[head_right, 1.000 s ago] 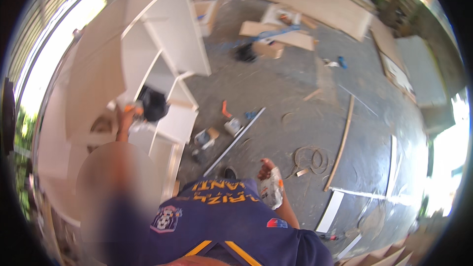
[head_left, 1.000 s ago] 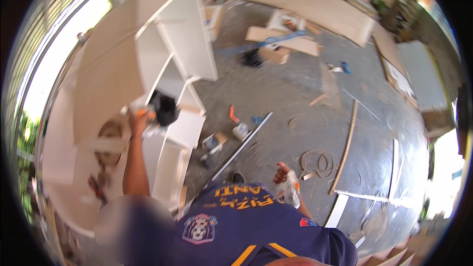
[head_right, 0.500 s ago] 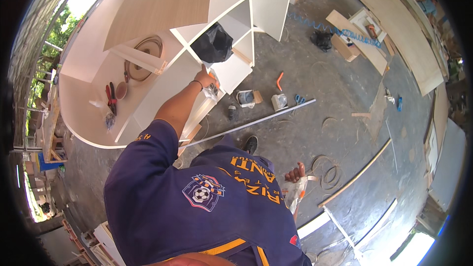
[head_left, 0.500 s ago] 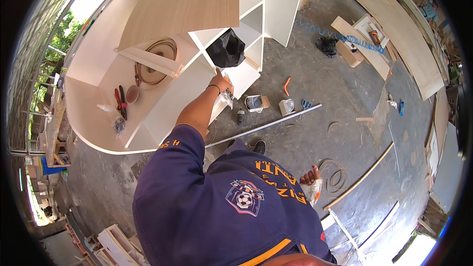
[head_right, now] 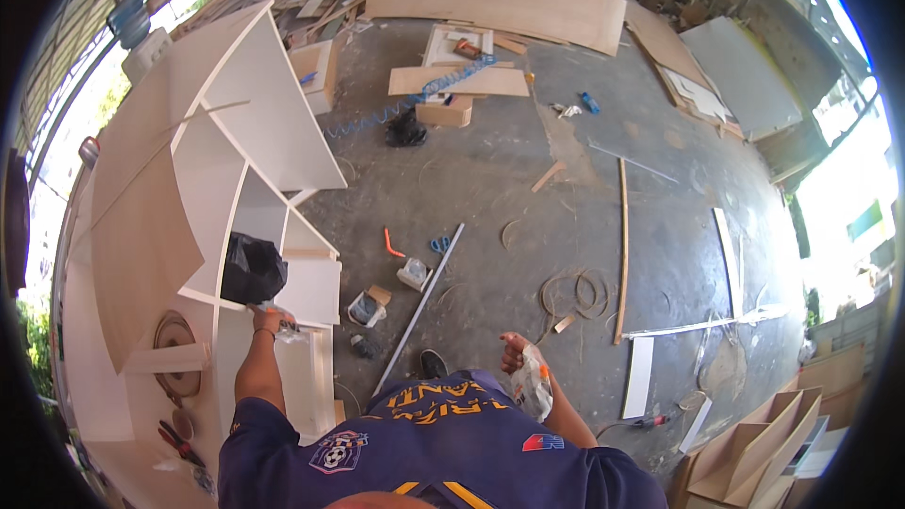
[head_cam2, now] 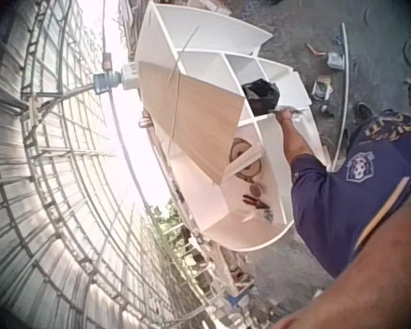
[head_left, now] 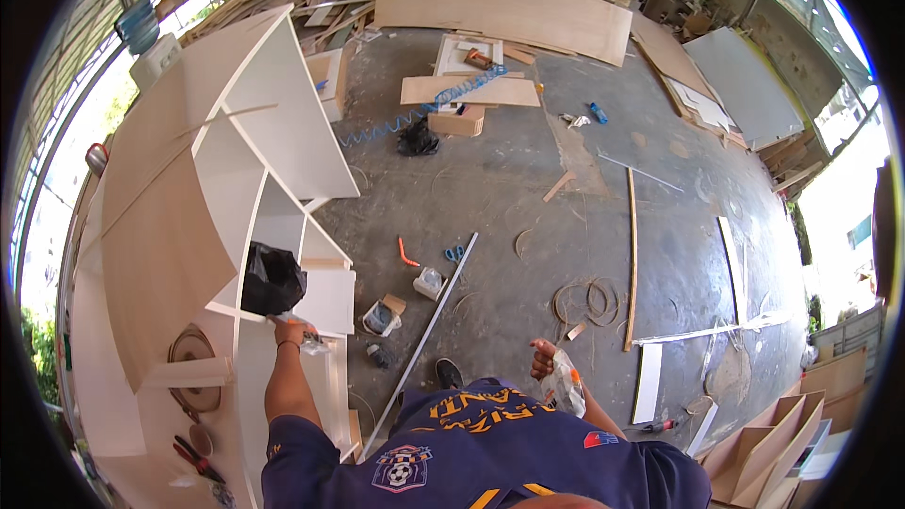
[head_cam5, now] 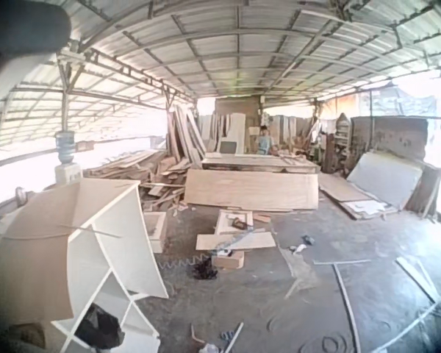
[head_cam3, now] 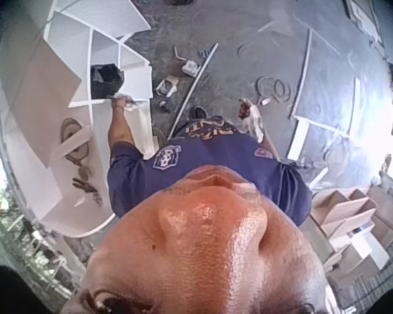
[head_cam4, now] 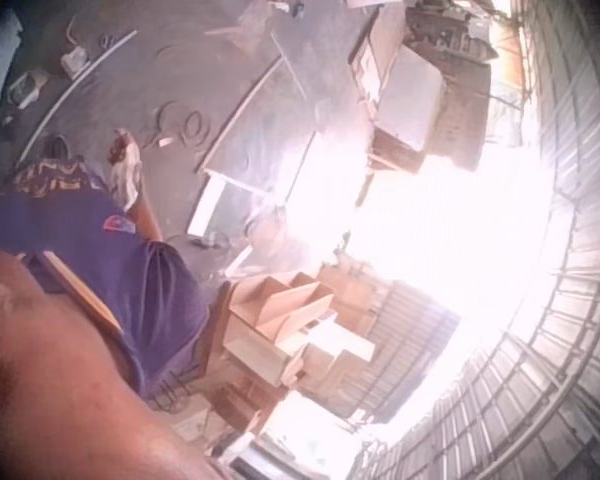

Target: The person measures a white panel using a tape measure, retrieves hardware from a box, and then attaches hinges to a cabinet door using a power drill.

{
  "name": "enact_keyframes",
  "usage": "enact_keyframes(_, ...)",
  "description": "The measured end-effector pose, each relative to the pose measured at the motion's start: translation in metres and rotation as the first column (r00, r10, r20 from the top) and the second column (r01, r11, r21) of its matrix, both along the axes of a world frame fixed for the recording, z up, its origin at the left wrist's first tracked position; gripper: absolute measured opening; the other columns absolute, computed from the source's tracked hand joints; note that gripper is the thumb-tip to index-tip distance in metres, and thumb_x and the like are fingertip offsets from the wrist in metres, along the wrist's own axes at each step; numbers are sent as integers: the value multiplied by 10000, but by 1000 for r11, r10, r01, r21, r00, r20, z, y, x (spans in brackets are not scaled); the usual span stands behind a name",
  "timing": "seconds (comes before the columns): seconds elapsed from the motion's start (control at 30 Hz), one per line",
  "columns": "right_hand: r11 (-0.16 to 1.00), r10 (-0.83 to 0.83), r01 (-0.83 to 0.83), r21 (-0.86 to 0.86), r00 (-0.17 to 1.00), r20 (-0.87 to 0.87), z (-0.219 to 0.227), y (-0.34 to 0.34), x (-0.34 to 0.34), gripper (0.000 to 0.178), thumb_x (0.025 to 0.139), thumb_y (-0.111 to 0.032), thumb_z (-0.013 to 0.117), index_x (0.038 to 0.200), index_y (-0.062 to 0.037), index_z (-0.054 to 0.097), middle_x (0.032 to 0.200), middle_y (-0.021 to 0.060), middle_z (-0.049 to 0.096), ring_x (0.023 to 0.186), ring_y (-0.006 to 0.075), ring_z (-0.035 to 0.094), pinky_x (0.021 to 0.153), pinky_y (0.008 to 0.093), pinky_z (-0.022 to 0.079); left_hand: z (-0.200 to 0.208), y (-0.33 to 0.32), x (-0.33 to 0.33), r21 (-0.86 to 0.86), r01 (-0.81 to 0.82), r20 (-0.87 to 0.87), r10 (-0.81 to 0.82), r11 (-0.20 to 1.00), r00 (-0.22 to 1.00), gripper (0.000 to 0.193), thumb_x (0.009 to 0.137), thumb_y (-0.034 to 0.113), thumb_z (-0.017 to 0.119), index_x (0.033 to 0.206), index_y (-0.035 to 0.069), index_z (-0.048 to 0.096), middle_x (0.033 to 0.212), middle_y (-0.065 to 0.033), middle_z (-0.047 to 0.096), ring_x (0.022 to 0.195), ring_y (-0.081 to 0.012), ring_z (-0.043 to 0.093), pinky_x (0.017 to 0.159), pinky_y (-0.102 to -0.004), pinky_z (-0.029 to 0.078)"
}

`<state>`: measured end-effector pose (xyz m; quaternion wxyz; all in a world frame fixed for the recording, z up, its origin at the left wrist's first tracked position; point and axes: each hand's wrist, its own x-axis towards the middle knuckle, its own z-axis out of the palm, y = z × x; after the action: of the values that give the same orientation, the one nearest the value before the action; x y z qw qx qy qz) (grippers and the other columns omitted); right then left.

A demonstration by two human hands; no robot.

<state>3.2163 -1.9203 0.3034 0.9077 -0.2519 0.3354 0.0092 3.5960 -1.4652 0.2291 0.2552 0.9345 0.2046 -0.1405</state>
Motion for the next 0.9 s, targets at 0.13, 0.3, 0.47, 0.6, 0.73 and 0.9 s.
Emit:
enact_keyframes(0.13,998,37,-39,38,998,55,-3,3,1,139,912,-230,533,988,-114,526,489,-75,337,411,45,330,453,226,287,-26,31,17,-23,-3,2,3,1000,1000,1169,579,75,733,1379,-41,-112,1059,-247,579,887,-292,626,767,-334,526)
enact_keyframes(0.3,999,26,-27,28,999,27,-8,3,0,139,908,-224,538,988,-111,524,483,-68,310,391,53,294,448,230,281,-7,11,5,-7,33,74,-32,999,997,1158,594,146,740,1387,-23,-86,1054,-264,576,921,-343,606,816,-371,499)
enact_keyframes(0.47,998,36,-39,42,997,67,-15,-1,-2,135,905,-224,544,970,-107,531,475,-64,305,385,56,289,435,233,270,100,-41,-14,79,173,245,-187,982,951,1072,655,178,699,1410,51,-51,1016,-276,583,924,-404,583,801,-434,480)
enact_keyframes(0.6,997,41,-45,62,997,58,-15,2,-1,137,904,-225,545,970,-106,531,475,-62,306,384,58,286,431,232,266,167,-59,-20,73,80,643,-108,994,758,957,713,204,679,1416,57,47,1045,-275,573,927,-424,571,799,-460,468)
enact_keyframes(0.73,998,55,-55,41,998,3,-11,2,2,141,903,-215,547,984,-102,523,479,-60,311,386,60,287,433,233,263,147,-42,-17,-30,19,675,6,999,738,935,733,196,677,1423,75,57,1101,-283,551,961,-432,558,822,-452,460)
enact_keyframes(0.9,996,78,-81,49,995,62,-16,-1,1,149,909,-209,535,1002,-93,521,479,-57,308,392,61,298,435,238,265,47,-14,-40,-163,23,427,50,986,903,1074,615,239,745,1419,58,57,1059,-283,573,960,-408,576,838,-412,473)
